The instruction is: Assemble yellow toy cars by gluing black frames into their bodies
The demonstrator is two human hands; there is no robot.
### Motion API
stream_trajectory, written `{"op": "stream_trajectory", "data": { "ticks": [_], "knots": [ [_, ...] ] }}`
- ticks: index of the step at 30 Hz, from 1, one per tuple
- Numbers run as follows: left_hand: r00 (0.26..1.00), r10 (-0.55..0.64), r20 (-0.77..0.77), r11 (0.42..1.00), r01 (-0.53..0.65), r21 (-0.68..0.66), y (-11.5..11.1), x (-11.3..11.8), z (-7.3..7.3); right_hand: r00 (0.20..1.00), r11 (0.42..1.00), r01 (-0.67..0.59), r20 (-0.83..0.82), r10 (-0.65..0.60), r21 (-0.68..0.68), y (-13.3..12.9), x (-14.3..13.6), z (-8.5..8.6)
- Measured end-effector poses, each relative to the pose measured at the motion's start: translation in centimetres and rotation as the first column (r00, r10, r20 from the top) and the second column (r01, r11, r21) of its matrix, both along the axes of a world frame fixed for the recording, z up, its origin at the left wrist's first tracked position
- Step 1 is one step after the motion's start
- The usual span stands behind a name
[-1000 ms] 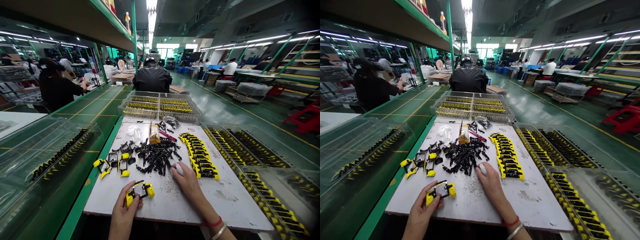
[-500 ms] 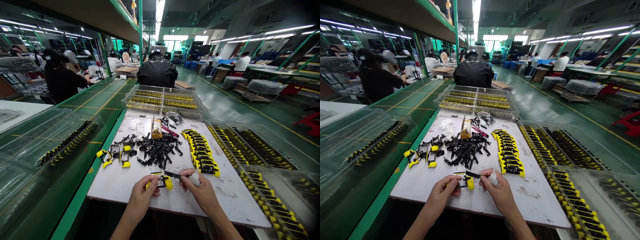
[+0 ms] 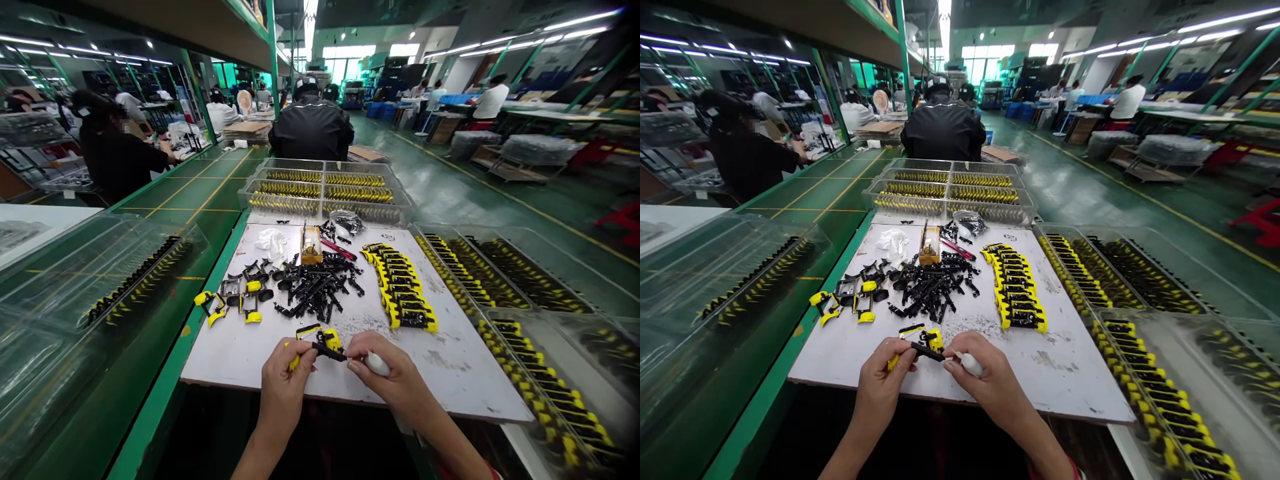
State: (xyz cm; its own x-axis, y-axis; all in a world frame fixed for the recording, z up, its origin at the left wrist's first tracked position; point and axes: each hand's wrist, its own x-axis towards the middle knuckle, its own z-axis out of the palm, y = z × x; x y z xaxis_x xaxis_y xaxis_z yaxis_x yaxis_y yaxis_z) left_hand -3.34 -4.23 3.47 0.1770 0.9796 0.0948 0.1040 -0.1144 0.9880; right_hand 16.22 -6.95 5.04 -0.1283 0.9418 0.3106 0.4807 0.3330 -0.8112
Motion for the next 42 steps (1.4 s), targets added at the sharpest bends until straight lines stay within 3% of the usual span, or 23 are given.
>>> {"op": "stream_trajectory", "data": {
  "ticks": [6,12,16,20,24,27,34,42],
  "knots": [
    [0.987,0.050,-0.154,0.961,-0.006,0.278,-0.9,0.1,-0.3,0.993,0.997,0.025,0.110,-0.033,0.072,-0.4,-1.0,0.6],
    [0.977,0.080,-0.198,0.934,-0.004,0.357,-1.2,0.1,-0.3,0.981,0.997,-0.010,0.195,-0.006,0.081,-0.8,-1.2,0.0],
    [0.985,0.033,-0.169,0.966,0.013,0.260,-1.3,0.0,-0.2,0.977,0.997,-0.020,0.213,0.003,0.074,-0.9,-1.0,0.0],
    [1.000,-0.031,0.002,0.999,0.031,-0.021,-1.3,-0.3,0.3,0.980,0.996,0.000,0.199,-0.018,0.092,-1.3,-0.3,0.8],
    [0.980,0.053,0.194,0.955,0.007,-0.295,-1.3,-0.5,0.7,0.971,0.980,-0.023,0.239,-0.026,0.200,-1.8,0.2,1.6],
    [0.958,0.091,0.270,0.920,0.023,-0.392,-1.5,-0.3,1.0,0.950,0.946,-0.126,0.310,0.029,0.299,-2.1,0.0,1.6],
    [0.970,-0.007,0.244,0.920,0.102,-0.379,-2.3,-0.2,1.7,0.926,0.877,-0.200,0.377,0.024,0.437,-1.4,-0.8,1.2],
    [0.992,-0.062,0.114,0.957,0.091,-0.276,-2.8,-0.5,1.8,0.897,0.917,-0.202,0.440,0.032,0.344,-1.0,-0.7,0.0]
  ]
}}
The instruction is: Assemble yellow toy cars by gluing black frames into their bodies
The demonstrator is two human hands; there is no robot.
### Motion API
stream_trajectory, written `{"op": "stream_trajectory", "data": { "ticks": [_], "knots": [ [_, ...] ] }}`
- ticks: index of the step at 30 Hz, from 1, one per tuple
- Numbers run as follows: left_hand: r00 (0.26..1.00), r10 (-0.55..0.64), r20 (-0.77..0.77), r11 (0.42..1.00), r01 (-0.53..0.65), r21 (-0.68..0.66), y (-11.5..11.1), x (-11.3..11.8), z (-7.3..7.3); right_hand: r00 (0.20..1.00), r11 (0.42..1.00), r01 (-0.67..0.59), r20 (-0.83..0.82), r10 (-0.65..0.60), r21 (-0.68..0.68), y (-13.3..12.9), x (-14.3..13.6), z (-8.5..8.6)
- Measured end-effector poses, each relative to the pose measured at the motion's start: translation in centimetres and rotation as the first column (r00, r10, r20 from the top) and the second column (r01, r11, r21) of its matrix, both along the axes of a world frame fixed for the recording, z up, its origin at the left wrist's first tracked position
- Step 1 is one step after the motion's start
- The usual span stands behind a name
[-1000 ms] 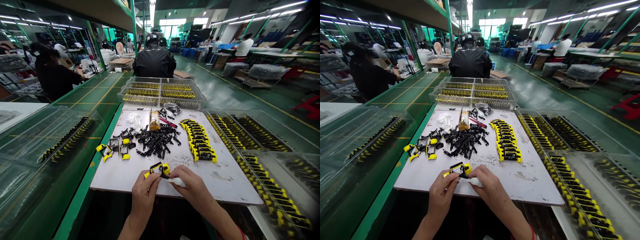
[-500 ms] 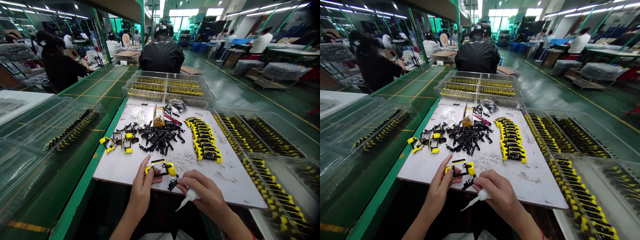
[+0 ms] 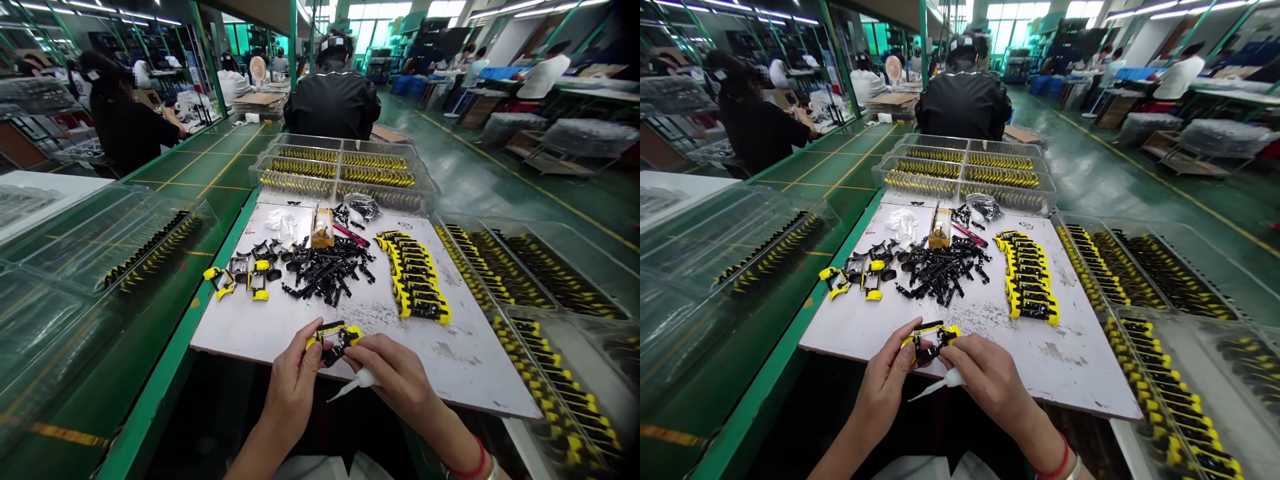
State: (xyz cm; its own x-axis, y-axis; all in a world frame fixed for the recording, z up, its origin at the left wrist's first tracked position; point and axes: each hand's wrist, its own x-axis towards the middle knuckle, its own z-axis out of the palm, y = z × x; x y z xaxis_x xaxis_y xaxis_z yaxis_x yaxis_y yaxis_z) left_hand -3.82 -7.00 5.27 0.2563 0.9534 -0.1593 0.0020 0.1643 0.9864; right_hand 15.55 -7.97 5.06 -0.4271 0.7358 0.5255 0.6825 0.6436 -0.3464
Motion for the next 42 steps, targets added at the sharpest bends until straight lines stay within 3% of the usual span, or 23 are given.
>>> {"op": "stream_trajectory", "data": {
  "ticks": [5,8,12,15,20,29,33,35,38,40,42],
  "knots": [
    [0.994,-0.005,-0.112,0.997,0.014,0.081,-0.1,0.1,0.0,0.999,1.000,0.021,0.031,-0.021,-0.019,0.0,-0.3,0.4],
    [0.993,-0.007,-0.117,0.997,0.016,0.071,0.1,0.2,-0.2,0.998,0.994,0.044,0.047,-0.039,-0.101,0.3,-0.3,0.4],
    [0.999,0.007,0.038,0.994,-0.003,-0.108,1.0,0.2,-0.8,0.998,0.949,0.045,-0.026,-0.056,-0.312,1.0,0.1,-0.2],
    [0.982,0.034,0.186,0.964,0.017,-0.266,1.8,0.2,-1.1,0.994,0.921,0.018,-0.093,-0.058,-0.388,1.8,0.4,-0.6],
    [0.963,0.040,0.266,0.906,0.077,-0.415,2.6,0.2,-1.3,0.996,0.890,0.008,-0.075,-0.047,-0.455,2.6,0.5,-0.7],
    [0.940,-0.001,0.340,0.887,0.158,-0.435,3.2,-0.1,-1.4,0.999,0.902,0.019,0.054,0.004,-0.431,2.9,0.6,-0.6],
    [0.931,-0.002,0.366,0.888,0.170,-0.427,3.3,-0.1,-1.6,0.999,0.889,0.012,-0.025,-0.026,-0.457,2.8,0.5,-0.9],
    [0.937,0.009,0.349,0.891,0.151,-0.428,3.4,-0.2,-1.6,0.988,0.875,0.033,-0.119,-0.103,-0.483,2.8,0.6,-0.9],
    [0.947,0.027,0.319,0.889,0.123,-0.440,3.5,-0.2,-1.4,0.924,0.813,0.152,-0.212,-0.319,-0.562,2.6,1.0,-1.0],
    [0.948,0.026,0.318,0.888,0.124,-0.443,3.6,-0.2,-1.1,0.873,0.725,0.178,-0.234,-0.429,-0.666,2.3,1.2,-1.0],
    [0.947,0.019,0.321,0.889,0.131,-0.439,3.5,-0.1,-0.9,0.849,0.605,0.109,-0.242,-0.470,-0.789,2.1,1.1,-1.1]
  ]
}}
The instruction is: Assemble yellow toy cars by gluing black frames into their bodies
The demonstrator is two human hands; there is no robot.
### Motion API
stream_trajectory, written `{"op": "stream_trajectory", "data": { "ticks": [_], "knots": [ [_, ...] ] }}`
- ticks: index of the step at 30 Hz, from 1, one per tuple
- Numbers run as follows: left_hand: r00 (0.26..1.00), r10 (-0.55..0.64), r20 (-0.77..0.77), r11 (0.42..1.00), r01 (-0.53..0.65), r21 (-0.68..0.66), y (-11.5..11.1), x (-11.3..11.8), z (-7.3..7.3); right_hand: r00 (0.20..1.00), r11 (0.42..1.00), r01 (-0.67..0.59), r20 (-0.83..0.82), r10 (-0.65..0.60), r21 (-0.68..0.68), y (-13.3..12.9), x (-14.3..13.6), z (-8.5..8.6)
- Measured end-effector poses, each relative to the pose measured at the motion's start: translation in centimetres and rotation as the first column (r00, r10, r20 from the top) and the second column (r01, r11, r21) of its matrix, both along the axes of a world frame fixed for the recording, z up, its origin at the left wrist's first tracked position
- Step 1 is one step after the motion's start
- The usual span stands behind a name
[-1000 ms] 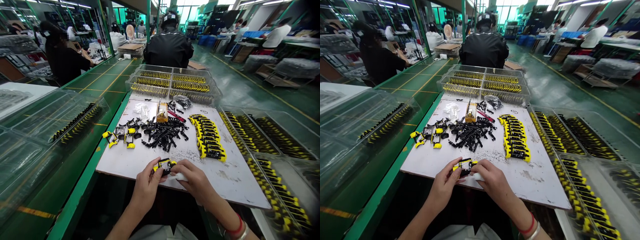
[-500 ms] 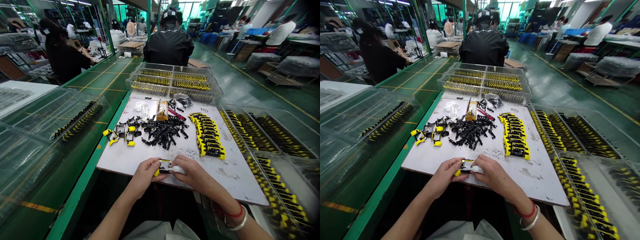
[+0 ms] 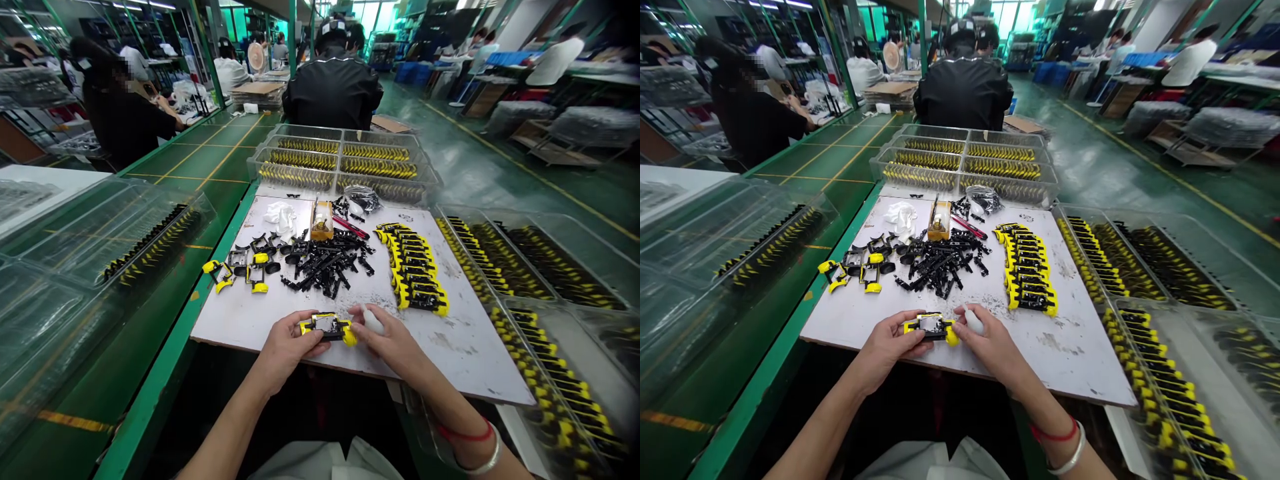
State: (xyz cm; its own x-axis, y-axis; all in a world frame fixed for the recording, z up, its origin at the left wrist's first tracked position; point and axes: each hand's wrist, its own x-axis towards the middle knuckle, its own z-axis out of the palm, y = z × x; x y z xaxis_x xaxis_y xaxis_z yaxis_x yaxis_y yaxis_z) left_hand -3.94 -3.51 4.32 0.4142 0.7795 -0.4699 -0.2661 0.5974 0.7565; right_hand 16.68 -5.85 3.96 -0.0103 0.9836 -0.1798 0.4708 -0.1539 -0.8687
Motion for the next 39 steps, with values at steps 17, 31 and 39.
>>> {"op": "stream_trajectory", "data": {
  "ticks": [17,31,39],
  "knots": [
    [0.999,-0.031,-0.022,0.999,0.032,0.043,-0.9,0.2,0.4,0.966,0.963,-0.005,-0.250,-0.066,-0.271,-0.4,-1.4,1.2],
    [0.848,0.166,-0.503,0.803,0.180,0.569,-1.3,0.4,-0.8,0.940,0.963,0.160,-0.266,-0.216,-0.218,-0.7,-2.3,1.2],
    [0.569,0.678,-0.466,0.103,0.555,0.826,-2.2,0.5,-1.8,0.859,0.940,0.207,-0.410,-0.308,-0.273,-0.9,-3.4,1.0]
  ]
}}
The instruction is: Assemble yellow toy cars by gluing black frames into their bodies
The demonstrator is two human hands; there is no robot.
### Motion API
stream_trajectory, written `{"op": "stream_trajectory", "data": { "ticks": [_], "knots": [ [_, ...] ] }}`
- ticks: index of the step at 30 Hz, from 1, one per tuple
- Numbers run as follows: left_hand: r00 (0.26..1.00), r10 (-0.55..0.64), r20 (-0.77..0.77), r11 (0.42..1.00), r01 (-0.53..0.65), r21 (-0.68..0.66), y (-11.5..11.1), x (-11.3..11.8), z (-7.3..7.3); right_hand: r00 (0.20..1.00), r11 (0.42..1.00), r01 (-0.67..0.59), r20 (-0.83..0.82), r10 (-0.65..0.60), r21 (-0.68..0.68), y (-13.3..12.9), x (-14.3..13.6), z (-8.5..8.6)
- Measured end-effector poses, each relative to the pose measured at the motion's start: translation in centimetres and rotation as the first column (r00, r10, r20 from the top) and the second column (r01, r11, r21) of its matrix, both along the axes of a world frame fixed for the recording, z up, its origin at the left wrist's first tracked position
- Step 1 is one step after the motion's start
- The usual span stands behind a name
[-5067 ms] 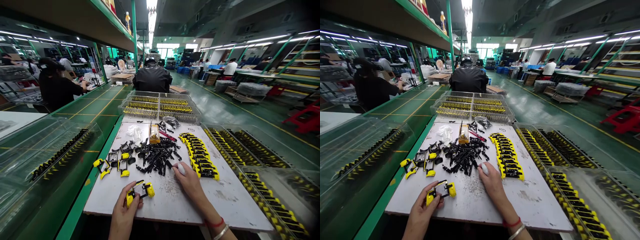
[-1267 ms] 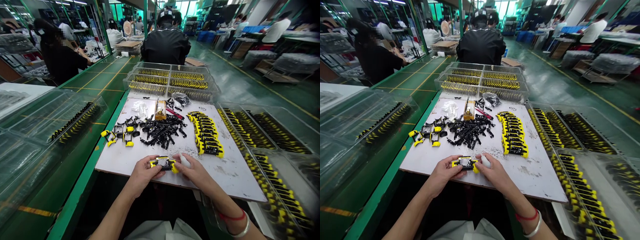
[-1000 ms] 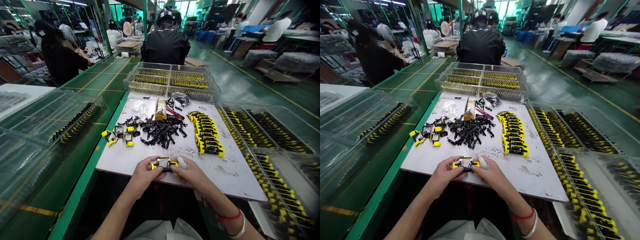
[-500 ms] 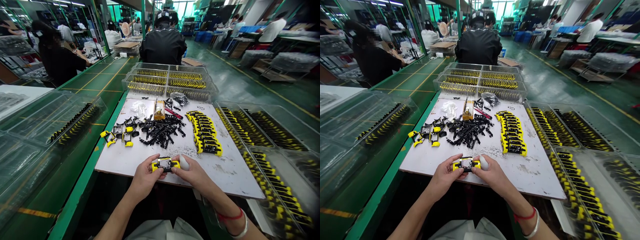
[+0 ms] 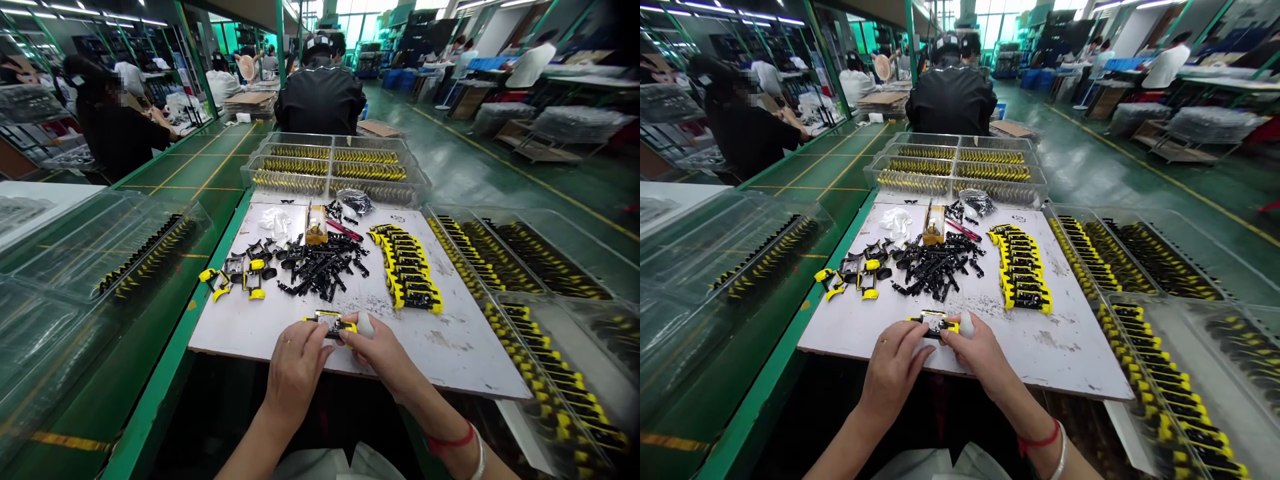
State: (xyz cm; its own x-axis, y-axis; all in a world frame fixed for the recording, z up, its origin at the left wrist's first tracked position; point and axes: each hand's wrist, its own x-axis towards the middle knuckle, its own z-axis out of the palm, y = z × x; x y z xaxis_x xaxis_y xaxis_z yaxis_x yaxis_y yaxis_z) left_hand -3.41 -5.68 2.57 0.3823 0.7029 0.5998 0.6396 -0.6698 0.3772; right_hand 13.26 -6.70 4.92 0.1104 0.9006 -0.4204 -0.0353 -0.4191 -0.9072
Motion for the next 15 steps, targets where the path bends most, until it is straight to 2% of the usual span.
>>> {"op": "stream_trajectory", "data": {
  "ticks": [2,5,8,10,12,15],
  "knots": [
    [0.997,-0.053,-0.057,0.996,0.057,0.069,0.0,0.0,-0.1,1.000,1.000,-0.004,0.011,0.004,-0.010,0.0,-0.1,0.0],
    [0.994,-0.083,-0.071,0.993,0.088,0.075,0.2,0.0,-0.2,1.000,1.000,-0.015,0.005,0.015,0.010,0.0,-0.1,0.3],
    [0.996,-0.091,-0.026,0.996,0.090,-0.025,0.2,0.1,-0.5,0.995,0.992,-0.078,-0.055,0.083,0.095,0.0,0.4,0.6],
    [0.995,-0.102,0.022,0.987,0.104,-0.124,0.1,0.2,-0.7,0.986,0.978,-0.154,-0.040,0.161,0.141,0.2,1.0,0.9],
    [0.988,-0.130,0.087,0.965,0.146,-0.216,0.0,0.2,-0.8,0.973,0.964,-0.228,0.065,0.220,0.139,0.5,1.5,1.2],
    [0.955,-0.168,0.244,0.905,0.248,-0.346,-0.3,0.4,-0.6,0.905,0.941,-0.309,0.349,0.245,0.139,0.9,2.1,1.6]
  ]
}}
